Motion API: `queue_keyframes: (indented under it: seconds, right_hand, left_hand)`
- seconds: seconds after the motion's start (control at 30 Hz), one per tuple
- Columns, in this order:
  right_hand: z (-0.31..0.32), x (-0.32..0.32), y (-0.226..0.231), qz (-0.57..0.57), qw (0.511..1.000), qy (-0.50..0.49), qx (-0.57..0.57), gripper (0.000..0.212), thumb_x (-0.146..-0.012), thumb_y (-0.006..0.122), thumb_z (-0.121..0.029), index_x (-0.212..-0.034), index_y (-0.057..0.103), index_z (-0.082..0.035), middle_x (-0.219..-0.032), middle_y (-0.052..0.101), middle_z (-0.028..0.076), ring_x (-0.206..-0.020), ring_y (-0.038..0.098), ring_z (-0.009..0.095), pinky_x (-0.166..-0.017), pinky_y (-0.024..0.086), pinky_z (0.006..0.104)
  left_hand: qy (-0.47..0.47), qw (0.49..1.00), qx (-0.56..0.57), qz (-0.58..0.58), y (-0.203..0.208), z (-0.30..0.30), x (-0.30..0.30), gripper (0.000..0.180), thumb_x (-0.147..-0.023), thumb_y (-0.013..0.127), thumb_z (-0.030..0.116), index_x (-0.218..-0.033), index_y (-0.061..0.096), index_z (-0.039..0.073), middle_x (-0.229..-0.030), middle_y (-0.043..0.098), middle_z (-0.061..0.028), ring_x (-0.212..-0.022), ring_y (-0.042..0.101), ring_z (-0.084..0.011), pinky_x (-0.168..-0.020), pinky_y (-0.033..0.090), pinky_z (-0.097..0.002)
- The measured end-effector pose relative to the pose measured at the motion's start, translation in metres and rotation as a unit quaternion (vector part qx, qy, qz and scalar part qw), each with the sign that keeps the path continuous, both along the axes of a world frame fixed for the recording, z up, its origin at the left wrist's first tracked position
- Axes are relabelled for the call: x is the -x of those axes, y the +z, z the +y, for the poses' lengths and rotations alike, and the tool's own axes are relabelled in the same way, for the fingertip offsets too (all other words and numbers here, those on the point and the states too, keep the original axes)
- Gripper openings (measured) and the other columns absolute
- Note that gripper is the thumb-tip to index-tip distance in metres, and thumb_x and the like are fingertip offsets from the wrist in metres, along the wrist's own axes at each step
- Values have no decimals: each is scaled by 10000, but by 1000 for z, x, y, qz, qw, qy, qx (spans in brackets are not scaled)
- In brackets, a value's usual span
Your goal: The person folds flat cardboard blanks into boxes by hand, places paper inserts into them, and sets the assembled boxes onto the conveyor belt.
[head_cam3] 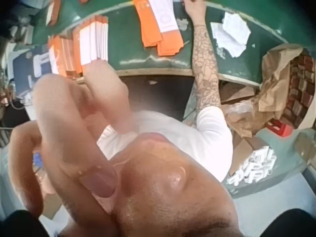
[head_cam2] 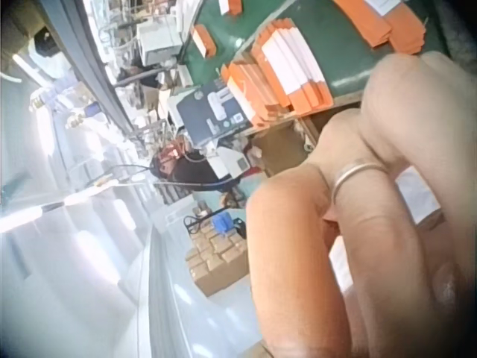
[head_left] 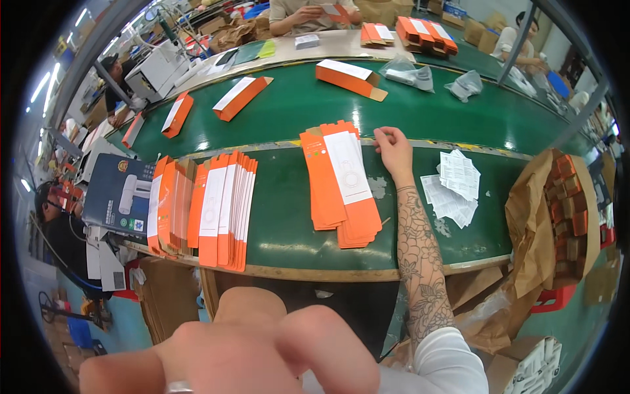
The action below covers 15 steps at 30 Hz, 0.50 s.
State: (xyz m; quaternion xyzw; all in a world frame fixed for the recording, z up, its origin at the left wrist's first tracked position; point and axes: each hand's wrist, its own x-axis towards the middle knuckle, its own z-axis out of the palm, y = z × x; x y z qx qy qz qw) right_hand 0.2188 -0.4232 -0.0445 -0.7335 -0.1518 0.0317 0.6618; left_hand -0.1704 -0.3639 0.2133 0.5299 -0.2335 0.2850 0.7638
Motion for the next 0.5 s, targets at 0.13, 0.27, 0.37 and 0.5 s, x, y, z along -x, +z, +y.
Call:
queue_keyframes:
  seconds: [0.13, 0.27, 0.37, 0.5]
  right_hand:
    - [-8, -2, -3, -4, 1000, 0, 6, 334, -900, 689, -283, -1049, 650, 13, -746, 695, 66, -650, 643, 113, -627, 506, 253]
    - [6, 6, 1, 2, 1000, 14, 10, 330, -900, 688, -282, -1045, 649, 13, -746, 695, 64, -651, 642, 110, -629, 505, 253]
    - [3, 1, -3, 3, 1000, 11, 7, 334, -899, 689, -284, -1044, 649, 14, -748, 696, 63, -648, 640, 108, -632, 505, 252]
    - [4, -4, -2, 6, 1000, 11, 12, 345, -898, 690, -291, -1052, 649, 14, -751, 698, 63, -644, 638, 109, -630, 502, 251]
  left_hand:
    - [69, 996, -59, -17, -7, -13, -2, 170, -917, 537, 40, -1065, 462, 76, -959, 513, -72, -868, 525, -236, -709, 387, -330]
    - [139, 983, -117, -31, -9, -25, -28, 121, -933, 525, 61, -1048, 488, 48, -929, 535, -76, -846, 540, -221, -705, 411, -319]
    - [179, 971, -151, -38, -10, -15, -54, 103, -946, 516, 77, -1036, 508, 28, -907, 551, -79, -830, 552, -210, -703, 429, -311]
    - [232, 951, -203, -35, -8, 5, -94, 117, -962, 505, 98, -1019, 535, 0, -877, 573, -83, -808, 567, -196, -699, 453, -301]
